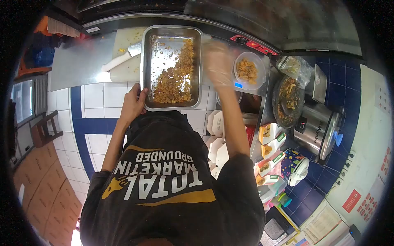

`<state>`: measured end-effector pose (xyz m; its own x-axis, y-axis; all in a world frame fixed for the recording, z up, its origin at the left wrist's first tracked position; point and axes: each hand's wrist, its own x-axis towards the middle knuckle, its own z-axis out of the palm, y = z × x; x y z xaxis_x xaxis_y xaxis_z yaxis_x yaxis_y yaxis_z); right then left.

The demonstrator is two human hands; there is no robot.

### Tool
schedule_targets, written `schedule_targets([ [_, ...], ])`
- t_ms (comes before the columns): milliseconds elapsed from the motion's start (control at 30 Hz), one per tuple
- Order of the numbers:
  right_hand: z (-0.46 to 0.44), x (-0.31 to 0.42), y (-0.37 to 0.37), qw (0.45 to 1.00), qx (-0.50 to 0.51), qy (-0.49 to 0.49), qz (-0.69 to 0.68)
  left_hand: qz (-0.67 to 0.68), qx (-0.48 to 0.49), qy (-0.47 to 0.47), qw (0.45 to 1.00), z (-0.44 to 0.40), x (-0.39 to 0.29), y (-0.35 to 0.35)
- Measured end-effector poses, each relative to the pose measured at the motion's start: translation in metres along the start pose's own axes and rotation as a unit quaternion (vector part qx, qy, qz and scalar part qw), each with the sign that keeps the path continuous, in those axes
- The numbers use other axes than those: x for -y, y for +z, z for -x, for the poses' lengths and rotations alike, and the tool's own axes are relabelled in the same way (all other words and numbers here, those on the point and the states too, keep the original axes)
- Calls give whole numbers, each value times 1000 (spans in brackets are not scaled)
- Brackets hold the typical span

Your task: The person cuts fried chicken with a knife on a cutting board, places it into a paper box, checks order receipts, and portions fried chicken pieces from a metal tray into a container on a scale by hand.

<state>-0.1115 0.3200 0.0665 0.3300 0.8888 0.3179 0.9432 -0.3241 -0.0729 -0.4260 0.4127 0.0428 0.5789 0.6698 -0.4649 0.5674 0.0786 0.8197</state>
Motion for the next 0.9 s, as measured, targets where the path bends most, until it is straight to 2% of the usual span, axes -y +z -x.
schedule_targets([
  [33,-12,20,14,995,14,-97,-20,-2,0,-1,1000,0,0,0],
  [100,-30,29,57,983,105,-149,-2,-4,-1,2,1000,1,2,0],
  [133,-35,28,63,983,104,-151,-4,-2,-4,6,1000,0,2,0],
  [200,-44,28,76,965,199,-165,51,-2,-11,-1,1000,-1,0,0],
  [333,-51,26,57,948,237,-196,81,-4,-14,11,1000,1,4,-1],
  [400,-46,19,58,970,153,-179,-55,-4,-10,7,1000,-1,7,-1],
  [500,-38,22,54,980,128,-139,-62,-9,-2,-1,1000,0,3,-2],
  [733,-21,19,24,982,144,-78,-95,-6,0,-2,1000,-1,1,-1],
  [800,-12,15,-7,979,82,-18,-184,-6,-2,-4,1000,0,-1,-2],
  [900,9,-31,-31,992,-25,58,-109,-5,-8,-5,1000,0,2,-1],
])
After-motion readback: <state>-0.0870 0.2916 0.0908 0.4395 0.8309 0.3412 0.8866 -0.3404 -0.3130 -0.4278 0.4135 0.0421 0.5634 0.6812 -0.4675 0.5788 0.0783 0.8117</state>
